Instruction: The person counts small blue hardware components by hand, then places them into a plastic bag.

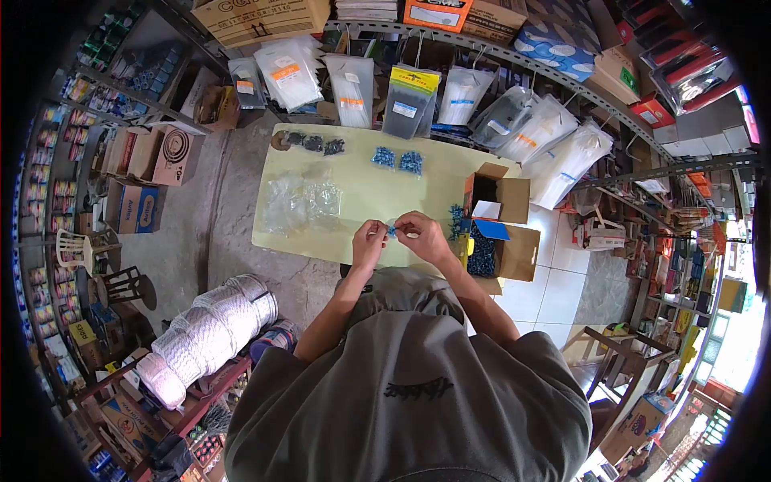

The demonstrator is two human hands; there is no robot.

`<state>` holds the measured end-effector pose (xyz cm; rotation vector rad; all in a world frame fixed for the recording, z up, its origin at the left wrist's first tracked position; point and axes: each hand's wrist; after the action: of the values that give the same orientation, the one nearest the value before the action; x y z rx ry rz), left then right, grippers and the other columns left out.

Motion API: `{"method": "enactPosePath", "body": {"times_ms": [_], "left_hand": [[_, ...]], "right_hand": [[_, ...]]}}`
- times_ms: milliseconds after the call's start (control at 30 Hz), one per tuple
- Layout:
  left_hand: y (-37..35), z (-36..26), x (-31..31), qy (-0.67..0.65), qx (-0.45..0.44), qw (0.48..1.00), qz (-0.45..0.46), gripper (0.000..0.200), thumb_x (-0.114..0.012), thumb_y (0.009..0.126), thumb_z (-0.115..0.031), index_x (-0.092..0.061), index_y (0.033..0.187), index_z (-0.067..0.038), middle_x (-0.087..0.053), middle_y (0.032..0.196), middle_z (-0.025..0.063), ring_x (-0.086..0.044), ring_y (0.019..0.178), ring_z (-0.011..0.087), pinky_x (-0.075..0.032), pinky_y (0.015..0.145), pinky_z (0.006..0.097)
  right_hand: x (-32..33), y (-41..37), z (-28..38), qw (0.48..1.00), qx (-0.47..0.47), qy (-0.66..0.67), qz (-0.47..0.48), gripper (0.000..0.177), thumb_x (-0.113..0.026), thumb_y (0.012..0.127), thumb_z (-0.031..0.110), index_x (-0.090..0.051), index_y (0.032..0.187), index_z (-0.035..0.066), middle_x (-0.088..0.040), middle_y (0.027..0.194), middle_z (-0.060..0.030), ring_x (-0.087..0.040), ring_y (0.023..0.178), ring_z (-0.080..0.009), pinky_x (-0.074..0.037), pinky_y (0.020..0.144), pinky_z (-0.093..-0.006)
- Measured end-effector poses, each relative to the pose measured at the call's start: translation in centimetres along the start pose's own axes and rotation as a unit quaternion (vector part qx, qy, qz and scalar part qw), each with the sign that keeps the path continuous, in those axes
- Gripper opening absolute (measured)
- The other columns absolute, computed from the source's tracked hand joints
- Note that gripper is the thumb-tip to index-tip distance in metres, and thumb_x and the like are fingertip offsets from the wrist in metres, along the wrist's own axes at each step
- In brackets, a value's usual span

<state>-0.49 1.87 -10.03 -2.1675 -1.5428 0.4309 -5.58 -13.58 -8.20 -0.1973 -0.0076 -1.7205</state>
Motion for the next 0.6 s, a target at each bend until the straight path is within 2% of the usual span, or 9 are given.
{"method": "enactPosePath", "body": {"times_ms": [100,167,300,367,400,467,500,533,600], "left_hand": [[-0.1,0.0,0.0,-0.006,-0.002,1.0,-0.003,0.013,-0.055,0.091,-0.016,-0.059,0.094,-0.005,-0.06,0.085,0.0026,-0.06,0.076,0.0108,-0.049,0.064,0.0252],[-0.2,0.0,0.0,-0.01,0.001,1.0,-0.005,0.013,-0.055,0.091,-0.016,-0.059,0.095,-0.005,-0.06,0.085,0.0025,-0.059,0.076,0.0108,-0.049,0.064,0.0251],[-0.1,0.0,0.1,-0.008,0.005,1.0,-0.004,0.012,-0.058,0.09,-0.016,-0.06,0.093,-0.005,-0.06,0.083,0.0023,-0.059,0.075,0.0105,-0.049,0.063,0.0248],[0.0,0.2,0.2,-0.005,0.009,1.0,-0.004,0.012,-0.06,0.089,-0.017,-0.06,0.093,-0.005,-0.06,0.083,0.0024,-0.059,0.074,0.0104,-0.048,0.063,0.0247],[0.0,0.3,0.2,-0.009,0.006,1.0,-0.005,0.013,-0.061,0.088,-0.017,-0.06,0.092,-0.005,-0.06,0.082,0.0024,-0.059,0.073,0.0103,-0.048,0.062,0.0245],[0.1,0.4,0.1,-0.013,0.003,1.0,-0.004,0.013,-0.062,0.088,-0.017,-0.06,0.092,-0.005,-0.06,0.082,0.0024,-0.059,0.072,0.0101,-0.048,0.062,0.0244],[0.0,0.4,0.0,-0.012,0.0,1.0,-0.004,0.014,-0.063,0.088,-0.018,-0.06,0.092,-0.005,-0.061,0.081,0.0024,-0.059,0.071,0.0099,-0.048,0.062,0.0241],[0.1,0.4,0.0,-0.011,-0.004,1.0,-0.005,0.014,-0.063,0.087,-0.018,-0.061,0.092,-0.005,-0.061,0.081,0.0024,-0.059,0.07,0.0097,-0.048,0.061,0.0239],[0.1,0.3,-0.1,-0.015,-0.009,1.0,-0.003,0.014,-0.063,0.088,-0.017,-0.061,0.092,-0.005,-0.061,0.081,0.0021,-0.058,0.07,0.0093,-0.048,0.061,0.0236]], "right_hand": [[-0.1,0.1,-0.2,0.999,0.029,0.015,-0.008,0.017,-0.066,0.08,-0.004,-0.064,0.097,-0.005,-0.064,0.095,-0.0104,-0.067,0.081,-0.0156,-0.056,0.076,-0.0267],[0.1,0.0,0.1,0.993,0.095,-0.063,0.0,0.019,-0.067,0.079,-0.004,-0.064,0.097,-0.004,-0.064,0.095,-0.0116,-0.067,0.081,-0.0163,-0.056,0.074,-0.0268],[0.9,0.1,0.4,0.995,0.053,-0.061,-0.053,0.019,-0.069,0.076,-0.002,-0.065,0.095,-0.002,-0.064,0.089,-0.0124,-0.067,0.078,-0.0208,-0.056,0.072,-0.029],[2.1,0.1,-1.4,0.982,0.016,-0.135,-0.132,0.02,-0.065,0.077,0.0,-0.062,0.097,-0.001,-0.063,0.094,-0.0149,-0.067,0.078,-0.0253,-0.056,0.067,-0.0325],[2.7,-0.1,-2.7,0.982,0.017,-0.135,-0.133,0.02,-0.065,0.077,0.0,-0.062,0.097,-0.001,-0.063,0.094,-0.0149,-0.067,0.078,-0.0253,-0.056,0.067,-0.0325],[3.9,-0.5,-6.2,0.898,-0.032,-0.428,-0.097,0.023,-0.06,0.078,0.002,-0.058,0.101,-0.001,-0.059,0.102,-0.0177,-0.066,0.084,-0.0321,-0.055,0.07,-0.0383],[4.2,-1.0,-8.0,0.884,-0.077,-0.455,-0.081,0.026,-0.058,0.077,0.002,-0.055,0.103,-0.001,-0.054,0.106,-0.0196,-0.063,0.091,-0.0371,-0.054,0.075,-0.043],[4.4,-1.0,-8.7,0.883,-0.077,-0.455,-0.084,0.026,-0.058,0.077,0.002,-0.055,0.103,-0.001,-0.054,0.106,-0.0196,-0.063,0.091,-0.0371,-0.054,0.075,-0.043],[4.6,-0.7,-9.9,0.846,-0.151,-0.504,-0.083,0.024,-0.058,0.078,0.0,-0.056,0.102,-0.001,-0.054,0.105,-0.0187,-0.061,0.094,-0.0367,-0.053,0.08,-0.041]]}}
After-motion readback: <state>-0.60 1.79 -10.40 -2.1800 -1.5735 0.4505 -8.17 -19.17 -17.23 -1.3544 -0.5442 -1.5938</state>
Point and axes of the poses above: each hand's wrist, its own y-axis towards the middle knuckle, its own x-axis out of the back of the hand, z = x × y
